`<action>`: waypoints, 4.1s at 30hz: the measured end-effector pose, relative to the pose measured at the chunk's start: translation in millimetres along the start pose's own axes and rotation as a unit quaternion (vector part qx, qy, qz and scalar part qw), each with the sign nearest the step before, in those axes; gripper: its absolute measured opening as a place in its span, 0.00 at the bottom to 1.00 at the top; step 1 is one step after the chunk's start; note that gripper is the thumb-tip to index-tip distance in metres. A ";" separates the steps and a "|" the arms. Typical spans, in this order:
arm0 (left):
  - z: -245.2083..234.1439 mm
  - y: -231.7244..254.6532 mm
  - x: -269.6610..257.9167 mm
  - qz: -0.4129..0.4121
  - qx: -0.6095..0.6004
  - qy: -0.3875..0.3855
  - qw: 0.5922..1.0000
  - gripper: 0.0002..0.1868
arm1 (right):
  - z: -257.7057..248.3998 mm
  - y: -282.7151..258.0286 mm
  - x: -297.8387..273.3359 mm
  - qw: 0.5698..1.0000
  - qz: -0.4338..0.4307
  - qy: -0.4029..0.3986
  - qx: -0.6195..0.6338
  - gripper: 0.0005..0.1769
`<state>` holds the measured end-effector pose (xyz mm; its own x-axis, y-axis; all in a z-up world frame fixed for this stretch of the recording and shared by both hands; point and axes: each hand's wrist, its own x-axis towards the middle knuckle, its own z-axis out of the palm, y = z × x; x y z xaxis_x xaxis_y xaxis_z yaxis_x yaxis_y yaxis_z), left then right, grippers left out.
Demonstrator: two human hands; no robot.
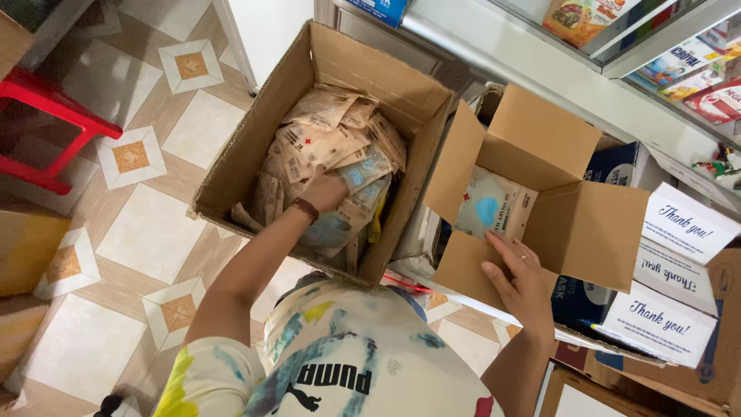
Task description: The person transfers individually packaged face masks from a large open cardboard box into smaller white boxes labeled 'Thank you!'. They handle the masks one by one, placing them into the smaller boxes, and then stack the filled boxes on a nearby shelf.
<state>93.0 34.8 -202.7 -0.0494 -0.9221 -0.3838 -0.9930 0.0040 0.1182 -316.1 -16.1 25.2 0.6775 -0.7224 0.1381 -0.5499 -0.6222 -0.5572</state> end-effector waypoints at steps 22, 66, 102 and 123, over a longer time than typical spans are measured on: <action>-184.2 -3.7 -120.0 0.052 -0.676 0.435 0.593 0.07 | -0.9 -43.8 9.5 0.990 -0.002 0.101 0.098 0.17; -192.9 120.8 -42.5 0.192 -0.320 0.437 0.818 0.15 | -85.3 107.6 21.4 0.877 0.118 0.196 0.423 0.18; -178.9 120.1 -60.5 0.161 -0.419 0.391 0.804 0.13 | 1.0 115.9 74.6 0.928 0.203 -0.215 -0.226 0.25; -33.9 -101.0 -82.0 -0.265 -0.358 0.164 0.880 0.16 | 37.0 -10.2 7.5 0.971 0.087 0.186 0.126 0.10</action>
<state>201.0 96.9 -152.1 0.5512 -0.7834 -0.2871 -0.5395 -0.5971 0.5937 -287.3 -4.0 1.6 0.3360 -0.8982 0.2834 -0.4716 -0.4209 -0.7748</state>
